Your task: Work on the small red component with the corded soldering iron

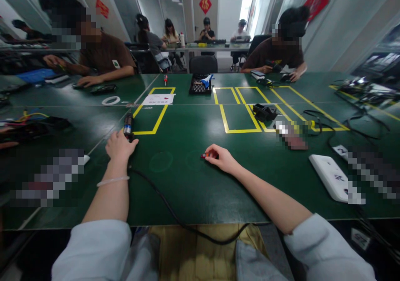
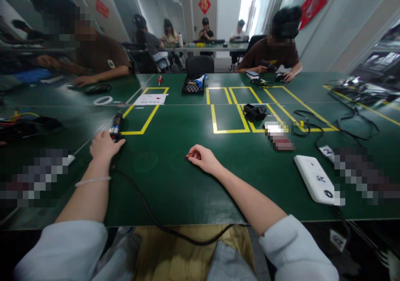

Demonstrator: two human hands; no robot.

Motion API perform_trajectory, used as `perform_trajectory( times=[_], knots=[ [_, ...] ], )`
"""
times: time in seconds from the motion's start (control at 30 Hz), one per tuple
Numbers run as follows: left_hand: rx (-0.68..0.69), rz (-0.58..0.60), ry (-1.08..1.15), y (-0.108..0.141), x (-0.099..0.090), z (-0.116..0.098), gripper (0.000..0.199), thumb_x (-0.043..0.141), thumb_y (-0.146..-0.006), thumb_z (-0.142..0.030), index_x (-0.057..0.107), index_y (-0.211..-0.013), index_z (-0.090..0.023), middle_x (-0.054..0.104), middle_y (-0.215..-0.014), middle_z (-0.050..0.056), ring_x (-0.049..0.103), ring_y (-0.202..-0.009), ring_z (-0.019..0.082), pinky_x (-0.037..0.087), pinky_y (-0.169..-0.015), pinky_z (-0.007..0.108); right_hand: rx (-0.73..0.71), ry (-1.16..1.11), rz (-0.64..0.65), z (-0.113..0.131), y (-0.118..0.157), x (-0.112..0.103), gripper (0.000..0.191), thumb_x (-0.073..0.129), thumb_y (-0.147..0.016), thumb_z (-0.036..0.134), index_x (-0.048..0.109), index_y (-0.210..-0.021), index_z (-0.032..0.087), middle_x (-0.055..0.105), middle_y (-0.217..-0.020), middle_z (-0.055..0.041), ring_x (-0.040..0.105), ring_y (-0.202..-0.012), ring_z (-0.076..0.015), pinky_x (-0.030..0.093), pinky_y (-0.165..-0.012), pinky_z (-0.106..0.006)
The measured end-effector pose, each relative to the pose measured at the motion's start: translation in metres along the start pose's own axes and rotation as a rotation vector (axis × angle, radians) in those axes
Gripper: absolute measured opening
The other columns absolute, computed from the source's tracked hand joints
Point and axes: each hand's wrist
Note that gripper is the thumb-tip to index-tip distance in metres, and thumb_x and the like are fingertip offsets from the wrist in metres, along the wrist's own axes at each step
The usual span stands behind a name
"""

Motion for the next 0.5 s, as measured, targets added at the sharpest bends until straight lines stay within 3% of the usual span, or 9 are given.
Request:
perform_trajectory(
  times=[0.1,0.2,0.5],
  knots=[
    [-0.062,0.124,-0.008,-0.004,0.0,0.007,0.068,0.058,-0.082,-0.05,0.046,-0.132,-0.006,0.049,-0.132,0.026,0.051,-0.117,0.043,0.047,-0.084,0.052,0.007,-0.003,-0.009,0.001,0.0,0.0,0.017,0.063,-0.081,0.026,0.058,-0.094,0.017,0.057,-0.073,0.0024,0.051,-0.063,-0.0106,0.042,-0.062,-0.024],
    [-0.078,0.154,-0.019,-0.004,-0.001,0.004,0.067,0.055,-0.082,-0.052,0.045,-0.13,-0.006,0.049,-0.131,0.025,0.052,-0.116,0.04,0.048,-0.084,0.05,0.008,-0.004,-0.01,0.001,0.0,0.0,0.017,0.064,-0.081,0.025,0.058,-0.094,0.017,0.057,-0.072,0.0024,0.051,-0.063,-0.0107,0.042,-0.063,-0.024],
    [0.051,0.059,0.008,0.017,0.002,-0.024,0.056,0.056,-0.08,-0.051,0.053,-0.119,-0.011,0.053,-0.12,0.025,0.056,-0.107,0.04,0.049,-0.078,0.049,0.016,-0.001,-0.024,0.003,-0.001,-0.001,0.019,0.062,-0.082,0.024,0.058,-0.099,0.017,0.055,-0.073,0.0028,0.05,-0.063,-0.0105,0.042,-0.063,-0.024]
  ],
)
Point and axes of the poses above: each hand's wrist, its own y-axis away from the middle knuckle, its own x-axis out of the palm, z = x × y
